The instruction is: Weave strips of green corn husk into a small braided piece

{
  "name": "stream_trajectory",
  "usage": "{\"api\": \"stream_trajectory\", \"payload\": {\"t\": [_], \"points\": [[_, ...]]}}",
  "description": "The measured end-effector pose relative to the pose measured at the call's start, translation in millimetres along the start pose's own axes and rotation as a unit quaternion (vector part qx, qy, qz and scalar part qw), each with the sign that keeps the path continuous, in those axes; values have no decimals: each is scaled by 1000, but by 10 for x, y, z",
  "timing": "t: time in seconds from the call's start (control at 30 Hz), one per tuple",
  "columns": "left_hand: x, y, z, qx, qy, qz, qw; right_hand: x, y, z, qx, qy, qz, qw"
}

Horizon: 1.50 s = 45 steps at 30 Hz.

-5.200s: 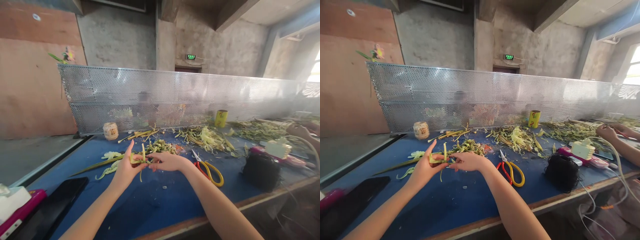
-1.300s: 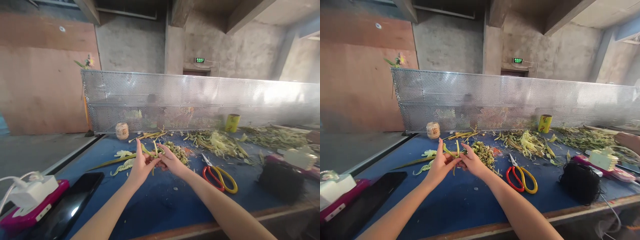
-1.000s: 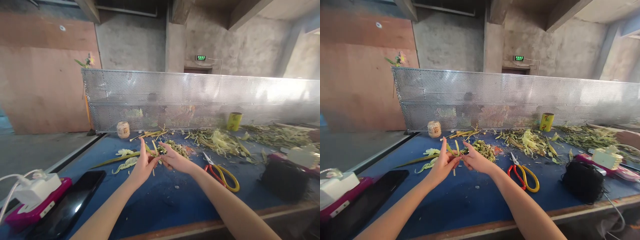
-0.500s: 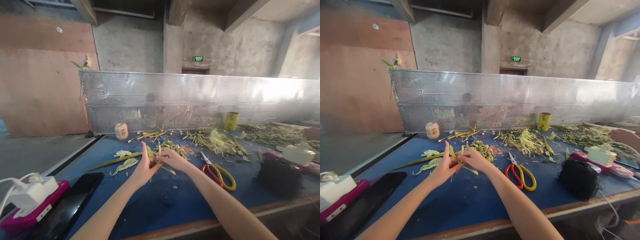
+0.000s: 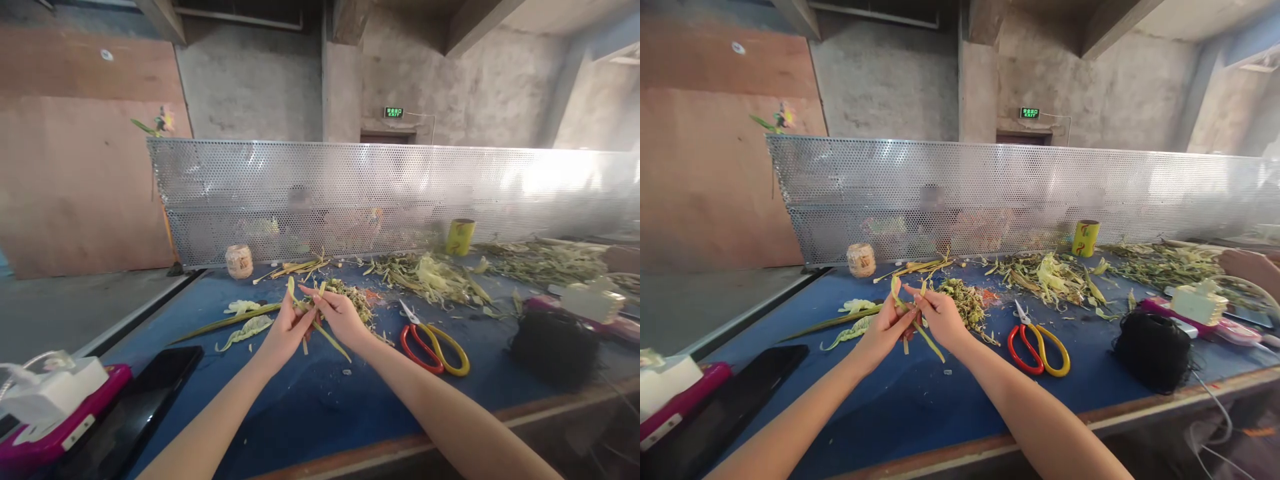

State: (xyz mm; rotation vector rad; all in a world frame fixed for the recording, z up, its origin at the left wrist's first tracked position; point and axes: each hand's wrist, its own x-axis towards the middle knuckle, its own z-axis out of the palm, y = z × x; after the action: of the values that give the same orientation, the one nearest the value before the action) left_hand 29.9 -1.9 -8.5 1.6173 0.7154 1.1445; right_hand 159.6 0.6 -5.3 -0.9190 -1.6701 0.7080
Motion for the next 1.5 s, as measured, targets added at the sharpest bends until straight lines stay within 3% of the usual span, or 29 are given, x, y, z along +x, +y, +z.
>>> {"api": "stream_trajectory", "payload": {"t": [0.27, 0.37, 0.47, 0.63, 0.73, 0.9, 1.0, 1.17, 1.37, 1.5], "points": [[-29, -25, 29, -20, -8, 5, 1000, -33, 48, 50, 6, 73, -10, 997], [-30, -17, 12, -21, -19, 10, 1000, -27, 45, 34, 16, 72, -4, 997], [-20, -8, -30, 7, -11, 17, 1000, 9, 55, 15, 51, 5, -2, 999], [8, -37, -98, 74, 74, 34, 994, 35, 120, 75, 136, -147, 78, 977], [4, -54, -119, 108, 98, 49, 988, 2, 111, 101, 161, -158, 88, 970], [-44, -22, -113, 143, 94, 53, 984, -61, 19, 94, 84, -179, 49, 979], [-65, -2, -87, 176, 84, 50, 980, -66, 24, 101, 36, -163, -9, 986], [-76, 13, -83, 216, 74, 69, 971, -35, 97, 95, -6, -52, -72, 996], [-61, -60, -144, 307, 91, 104, 942, -42, 116, 145, 154, -133, 63, 977], [-54, -95, -136, 288, 77, 91, 950, -53, 74, 159, 170, -100, 106, 975]]}}
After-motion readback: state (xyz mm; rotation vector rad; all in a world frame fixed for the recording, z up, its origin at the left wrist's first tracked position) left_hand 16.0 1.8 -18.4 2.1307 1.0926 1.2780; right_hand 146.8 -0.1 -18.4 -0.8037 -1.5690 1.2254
